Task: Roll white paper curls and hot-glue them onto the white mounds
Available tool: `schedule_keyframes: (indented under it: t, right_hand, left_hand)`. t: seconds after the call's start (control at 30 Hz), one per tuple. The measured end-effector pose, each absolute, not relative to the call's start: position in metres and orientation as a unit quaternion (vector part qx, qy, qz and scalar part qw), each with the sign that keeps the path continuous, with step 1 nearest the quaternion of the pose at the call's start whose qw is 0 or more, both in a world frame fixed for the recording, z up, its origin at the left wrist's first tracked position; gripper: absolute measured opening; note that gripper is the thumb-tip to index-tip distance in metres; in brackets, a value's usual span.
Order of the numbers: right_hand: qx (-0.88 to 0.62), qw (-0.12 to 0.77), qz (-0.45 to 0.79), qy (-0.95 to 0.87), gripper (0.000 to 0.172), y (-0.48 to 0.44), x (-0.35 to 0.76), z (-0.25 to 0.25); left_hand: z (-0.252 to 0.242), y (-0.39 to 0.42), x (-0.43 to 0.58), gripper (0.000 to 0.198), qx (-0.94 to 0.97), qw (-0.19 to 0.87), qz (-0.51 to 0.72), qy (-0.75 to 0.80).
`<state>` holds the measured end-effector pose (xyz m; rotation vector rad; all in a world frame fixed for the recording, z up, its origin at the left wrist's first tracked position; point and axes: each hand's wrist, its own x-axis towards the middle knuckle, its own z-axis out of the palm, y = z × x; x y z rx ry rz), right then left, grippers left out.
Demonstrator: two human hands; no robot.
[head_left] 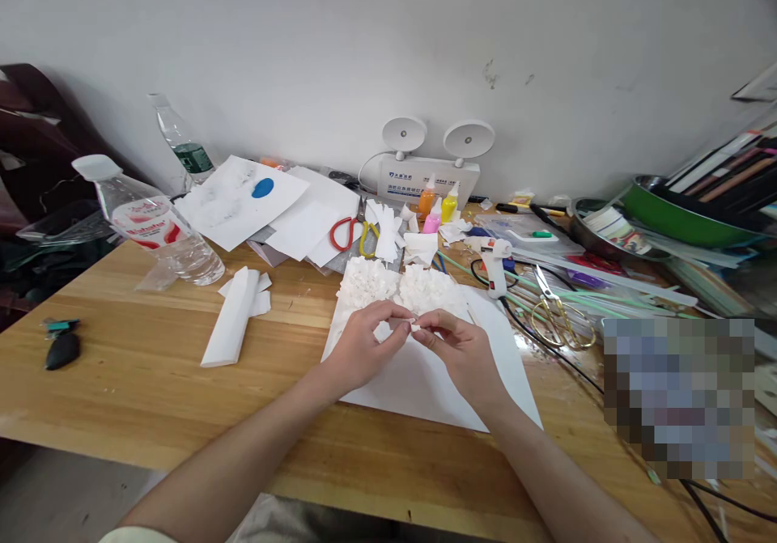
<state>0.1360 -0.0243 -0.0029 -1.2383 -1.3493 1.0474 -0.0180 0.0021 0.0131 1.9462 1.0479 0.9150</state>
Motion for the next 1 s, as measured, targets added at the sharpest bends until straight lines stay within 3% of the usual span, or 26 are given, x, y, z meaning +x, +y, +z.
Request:
schedule_keyframes:
  t: [0.77,0.9,1.0]
  right_hand:
    - [-0.529,0.516,0.425,-0.523,0.02,-0.0234,0.135,-0.0073]
    - [-0.525,0.492,0.403,-0.566,0.013,-0.0247,0.1351,-0.0051]
    - [-0.52,0.509,0.356,-0.587,0.006,-0.0259,0.1347,-0.0042]
  left_hand:
    - [0.0099,-0.0001,-0.0183,0.024,0.811,0.298,0.364,0.349]
    - [0.0066,-0.0019,-0.0201,0.034,0.839,0.235,0.358,0.335]
    - [0.0055,-0.0014,-0.0202,0.036,0.829,0.252,0.356,0.35]
